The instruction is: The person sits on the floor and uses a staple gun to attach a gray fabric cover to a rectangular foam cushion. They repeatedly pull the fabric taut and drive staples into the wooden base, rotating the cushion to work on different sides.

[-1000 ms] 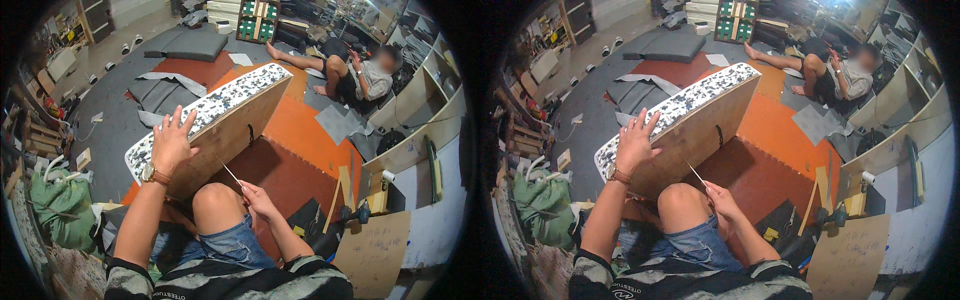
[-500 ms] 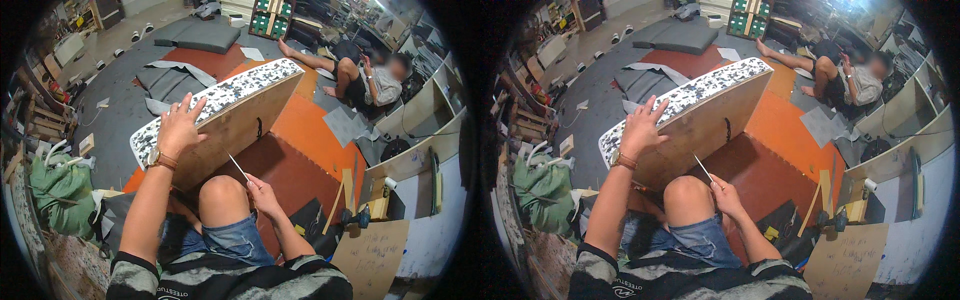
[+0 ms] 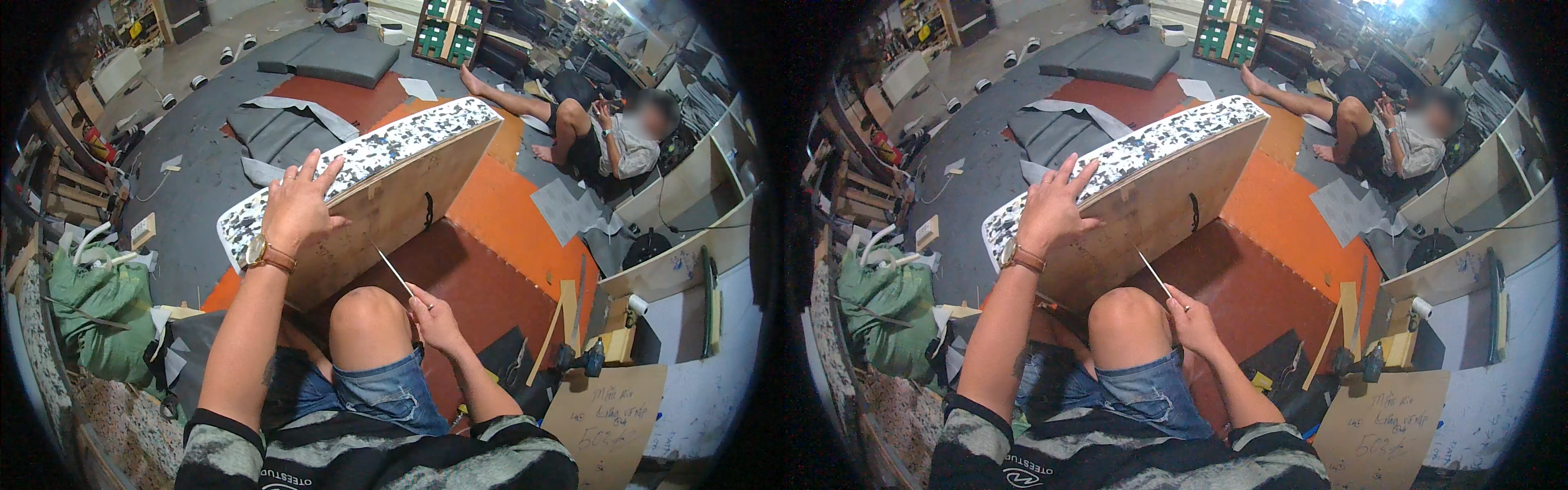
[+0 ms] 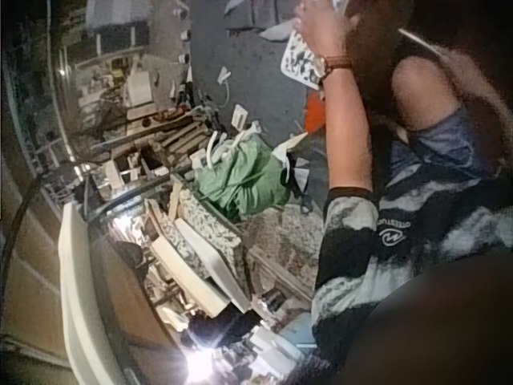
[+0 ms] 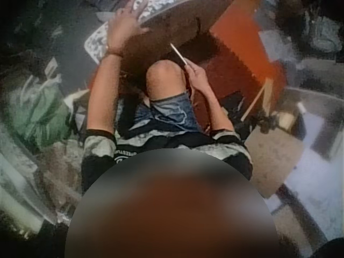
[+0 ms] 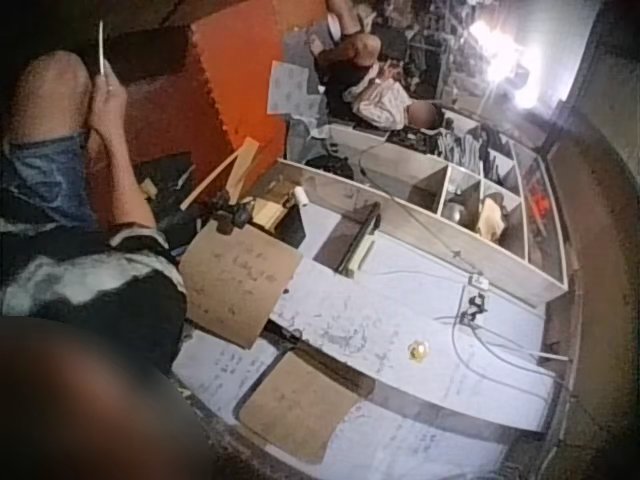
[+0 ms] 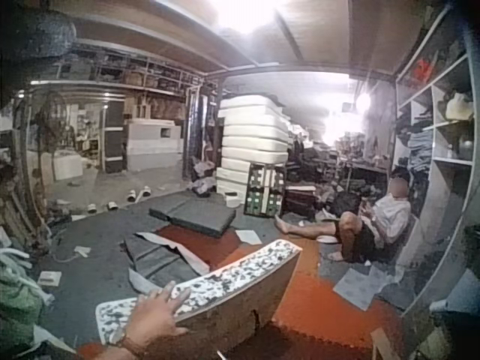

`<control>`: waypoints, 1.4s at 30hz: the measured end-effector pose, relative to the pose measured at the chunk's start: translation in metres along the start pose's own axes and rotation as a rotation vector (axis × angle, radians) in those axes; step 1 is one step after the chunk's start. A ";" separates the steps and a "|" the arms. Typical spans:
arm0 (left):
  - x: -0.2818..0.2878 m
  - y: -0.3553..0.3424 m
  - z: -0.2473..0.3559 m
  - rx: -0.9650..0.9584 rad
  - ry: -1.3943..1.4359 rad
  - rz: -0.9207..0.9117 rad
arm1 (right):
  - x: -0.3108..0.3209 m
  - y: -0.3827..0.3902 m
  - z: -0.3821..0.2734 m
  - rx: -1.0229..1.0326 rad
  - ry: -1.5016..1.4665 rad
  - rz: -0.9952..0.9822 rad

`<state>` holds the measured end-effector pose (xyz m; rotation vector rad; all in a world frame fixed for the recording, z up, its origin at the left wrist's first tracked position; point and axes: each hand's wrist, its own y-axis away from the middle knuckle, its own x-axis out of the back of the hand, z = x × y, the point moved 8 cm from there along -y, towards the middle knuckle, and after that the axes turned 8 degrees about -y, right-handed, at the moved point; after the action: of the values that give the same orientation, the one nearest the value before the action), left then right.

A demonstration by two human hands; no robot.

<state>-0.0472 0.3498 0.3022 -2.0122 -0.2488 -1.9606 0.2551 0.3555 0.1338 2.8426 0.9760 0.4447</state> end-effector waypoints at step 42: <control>0.010 0.007 -0.005 -0.031 0.118 0.178 | 0.084 0.024 -0.089 0.030 1.081 0.116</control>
<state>-0.0489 0.3402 0.3109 -1.8585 -0.0108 -1.9728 0.3054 0.3884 0.2430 2.5717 0.8718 2.0898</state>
